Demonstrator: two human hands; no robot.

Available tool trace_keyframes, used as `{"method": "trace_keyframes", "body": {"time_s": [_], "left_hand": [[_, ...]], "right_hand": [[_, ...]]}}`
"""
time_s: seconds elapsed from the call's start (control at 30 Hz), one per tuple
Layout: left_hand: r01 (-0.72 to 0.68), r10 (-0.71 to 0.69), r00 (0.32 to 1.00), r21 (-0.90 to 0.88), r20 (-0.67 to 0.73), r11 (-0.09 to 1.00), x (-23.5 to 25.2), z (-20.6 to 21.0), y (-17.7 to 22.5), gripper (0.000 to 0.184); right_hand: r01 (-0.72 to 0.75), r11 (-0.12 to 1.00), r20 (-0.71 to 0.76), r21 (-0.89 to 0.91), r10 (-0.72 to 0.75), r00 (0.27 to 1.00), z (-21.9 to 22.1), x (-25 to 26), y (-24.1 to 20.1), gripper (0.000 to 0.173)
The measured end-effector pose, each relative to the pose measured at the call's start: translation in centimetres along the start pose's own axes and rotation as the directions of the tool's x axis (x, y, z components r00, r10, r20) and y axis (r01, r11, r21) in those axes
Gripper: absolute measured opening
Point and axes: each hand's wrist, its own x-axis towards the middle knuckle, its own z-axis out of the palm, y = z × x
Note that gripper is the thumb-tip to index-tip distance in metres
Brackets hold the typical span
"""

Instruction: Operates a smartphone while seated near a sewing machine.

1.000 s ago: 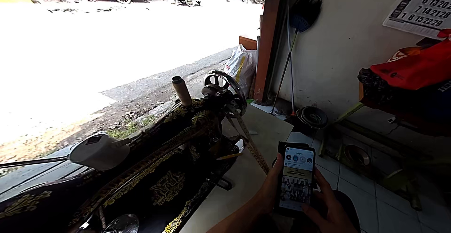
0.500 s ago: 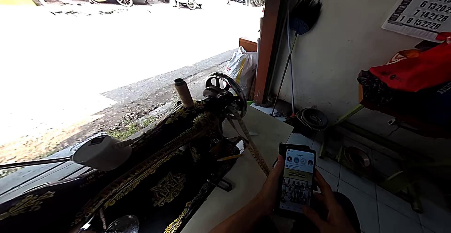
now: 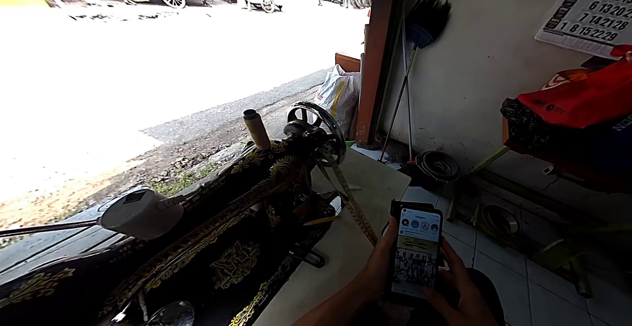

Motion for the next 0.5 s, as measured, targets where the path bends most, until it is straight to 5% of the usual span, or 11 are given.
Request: {"method": "trace_keyframes", "body": {"time_s": [0.5], "left_hand": [[-0.015, 0.015, 1.000, 0.026, 0.006, 1.000, 0.01, -0.16, -0.03, 0.066]], "right_hand": [[0.007, 1.000, 0.002, -0.003, -0.007, 1.000, -0.02, 0.08, -0.04, 0.092]]}}
